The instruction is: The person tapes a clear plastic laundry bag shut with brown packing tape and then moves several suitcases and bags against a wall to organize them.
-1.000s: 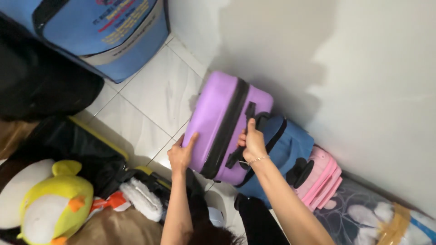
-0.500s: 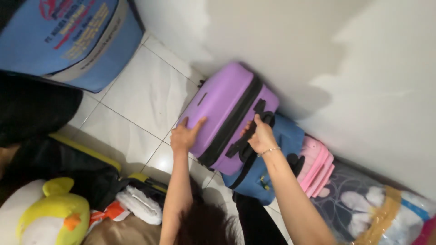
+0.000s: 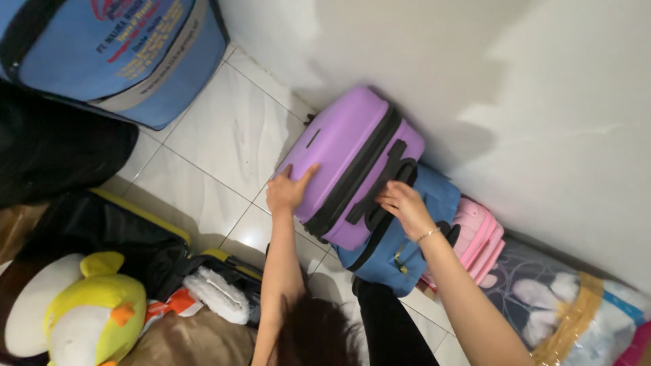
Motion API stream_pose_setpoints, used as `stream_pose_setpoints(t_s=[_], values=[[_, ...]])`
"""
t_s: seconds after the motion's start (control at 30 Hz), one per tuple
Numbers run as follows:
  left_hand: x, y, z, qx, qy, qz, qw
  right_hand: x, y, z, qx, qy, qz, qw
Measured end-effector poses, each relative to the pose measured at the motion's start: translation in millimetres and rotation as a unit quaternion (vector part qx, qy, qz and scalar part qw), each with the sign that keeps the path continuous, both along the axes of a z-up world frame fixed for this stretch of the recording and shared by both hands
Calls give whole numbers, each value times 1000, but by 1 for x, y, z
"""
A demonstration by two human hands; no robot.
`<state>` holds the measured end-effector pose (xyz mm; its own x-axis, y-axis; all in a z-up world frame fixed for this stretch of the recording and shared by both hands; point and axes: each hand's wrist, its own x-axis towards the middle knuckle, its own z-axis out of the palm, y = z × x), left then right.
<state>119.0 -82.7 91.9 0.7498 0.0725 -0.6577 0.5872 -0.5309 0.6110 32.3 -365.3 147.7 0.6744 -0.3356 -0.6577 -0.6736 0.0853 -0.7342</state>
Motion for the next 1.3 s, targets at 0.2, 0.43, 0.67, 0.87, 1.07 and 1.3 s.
stream_pose_setpoints(t_s=[0.2,0.43,0.67,0.87,1.07,1.3], values=[[0,3,0,10,-14,-15,1000,-92,-9,11,-645,141,165,732],[-7,2,-4,-4,-18,-13,1000,-138,-18,16,-641,206,148,725],[4,1,4,12,0,1,1000,-149,-50,-11,-616,103,105,774],[10,1,-9,15,-27,-19,999,-113,-15,17,-623,103,81,771],[7,2,-5,27,-7,-35,999,-131,-48,38,-684,38,214,696],[-18,-56,34,41,-387,-251,886,-114,-77,78,-567,-39,543,618]])
